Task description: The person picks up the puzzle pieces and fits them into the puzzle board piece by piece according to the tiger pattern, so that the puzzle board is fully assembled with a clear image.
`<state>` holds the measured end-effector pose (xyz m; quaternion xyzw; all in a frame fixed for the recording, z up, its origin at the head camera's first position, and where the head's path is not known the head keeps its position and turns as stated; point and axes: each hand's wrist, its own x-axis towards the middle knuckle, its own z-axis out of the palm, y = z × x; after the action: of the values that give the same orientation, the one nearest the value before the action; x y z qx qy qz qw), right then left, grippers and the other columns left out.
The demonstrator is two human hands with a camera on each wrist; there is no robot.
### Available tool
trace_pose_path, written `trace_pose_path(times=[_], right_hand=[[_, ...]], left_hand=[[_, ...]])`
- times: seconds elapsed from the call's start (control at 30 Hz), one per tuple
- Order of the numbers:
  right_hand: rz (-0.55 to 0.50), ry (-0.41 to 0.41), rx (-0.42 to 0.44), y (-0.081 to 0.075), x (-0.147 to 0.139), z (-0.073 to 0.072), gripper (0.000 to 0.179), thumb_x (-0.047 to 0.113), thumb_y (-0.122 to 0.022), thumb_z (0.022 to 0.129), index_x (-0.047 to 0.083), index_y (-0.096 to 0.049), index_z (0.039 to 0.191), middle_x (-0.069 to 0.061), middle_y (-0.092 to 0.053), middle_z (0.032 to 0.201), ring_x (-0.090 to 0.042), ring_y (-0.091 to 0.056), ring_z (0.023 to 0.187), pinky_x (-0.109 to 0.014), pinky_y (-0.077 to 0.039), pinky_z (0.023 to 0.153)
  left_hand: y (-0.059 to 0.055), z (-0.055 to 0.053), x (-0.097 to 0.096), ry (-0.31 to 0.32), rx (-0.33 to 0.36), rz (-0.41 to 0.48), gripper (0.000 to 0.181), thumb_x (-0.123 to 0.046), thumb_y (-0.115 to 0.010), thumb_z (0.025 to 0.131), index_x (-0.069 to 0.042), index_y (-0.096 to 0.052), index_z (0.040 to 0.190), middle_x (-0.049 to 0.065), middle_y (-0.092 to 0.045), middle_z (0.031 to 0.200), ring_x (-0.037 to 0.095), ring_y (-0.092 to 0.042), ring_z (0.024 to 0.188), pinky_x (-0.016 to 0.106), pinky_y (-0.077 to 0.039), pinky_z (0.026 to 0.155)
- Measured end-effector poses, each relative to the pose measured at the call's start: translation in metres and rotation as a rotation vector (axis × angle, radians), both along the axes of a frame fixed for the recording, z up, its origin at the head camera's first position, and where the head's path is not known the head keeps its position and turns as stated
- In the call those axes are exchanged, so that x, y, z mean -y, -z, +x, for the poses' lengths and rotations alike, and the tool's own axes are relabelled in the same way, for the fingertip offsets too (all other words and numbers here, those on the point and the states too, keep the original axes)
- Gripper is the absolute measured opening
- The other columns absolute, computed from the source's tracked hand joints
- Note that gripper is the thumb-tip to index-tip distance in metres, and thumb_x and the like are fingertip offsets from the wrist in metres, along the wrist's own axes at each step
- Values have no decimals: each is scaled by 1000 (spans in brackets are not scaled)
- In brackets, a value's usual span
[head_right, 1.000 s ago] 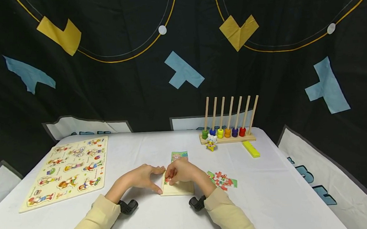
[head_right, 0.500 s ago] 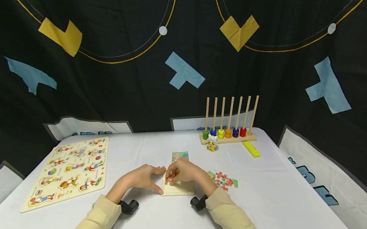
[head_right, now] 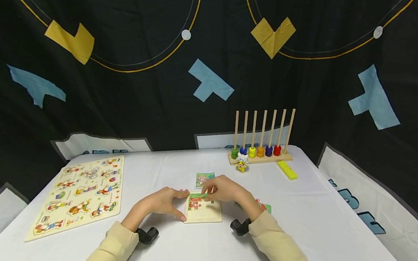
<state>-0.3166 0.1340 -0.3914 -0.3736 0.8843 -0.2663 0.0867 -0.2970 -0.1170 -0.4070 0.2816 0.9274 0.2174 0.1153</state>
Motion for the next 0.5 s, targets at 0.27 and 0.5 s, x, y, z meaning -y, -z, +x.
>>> trace_pose_path(times=[0.27, 0.5], right_hand=[[8, 43, 0, -7, -31, -1, 24, 16, -71, 89, 6, -70, 110, -6, -69, 104, -18, -62, 88, -26, -52, 69], [27, 64, 11, -6, -67, -4, 23, 11, -71, 87, 5, -70, 110, -8, -69, 108, -19, -63, 90, -28, -54, 73]], left_hand=[[0, 1, -1, -13, 8, -5, 87, -41, -87, 65, -3, -55, 135, 10, -49, 142, 31, -39, 135, 45, -32, 111], [-1, 2, -1, -18, 12, -8, 87, -41, -87, 65, -4, -54, 136, 10, -48, 143, 32, -39, 135, 46, -31, 110]])
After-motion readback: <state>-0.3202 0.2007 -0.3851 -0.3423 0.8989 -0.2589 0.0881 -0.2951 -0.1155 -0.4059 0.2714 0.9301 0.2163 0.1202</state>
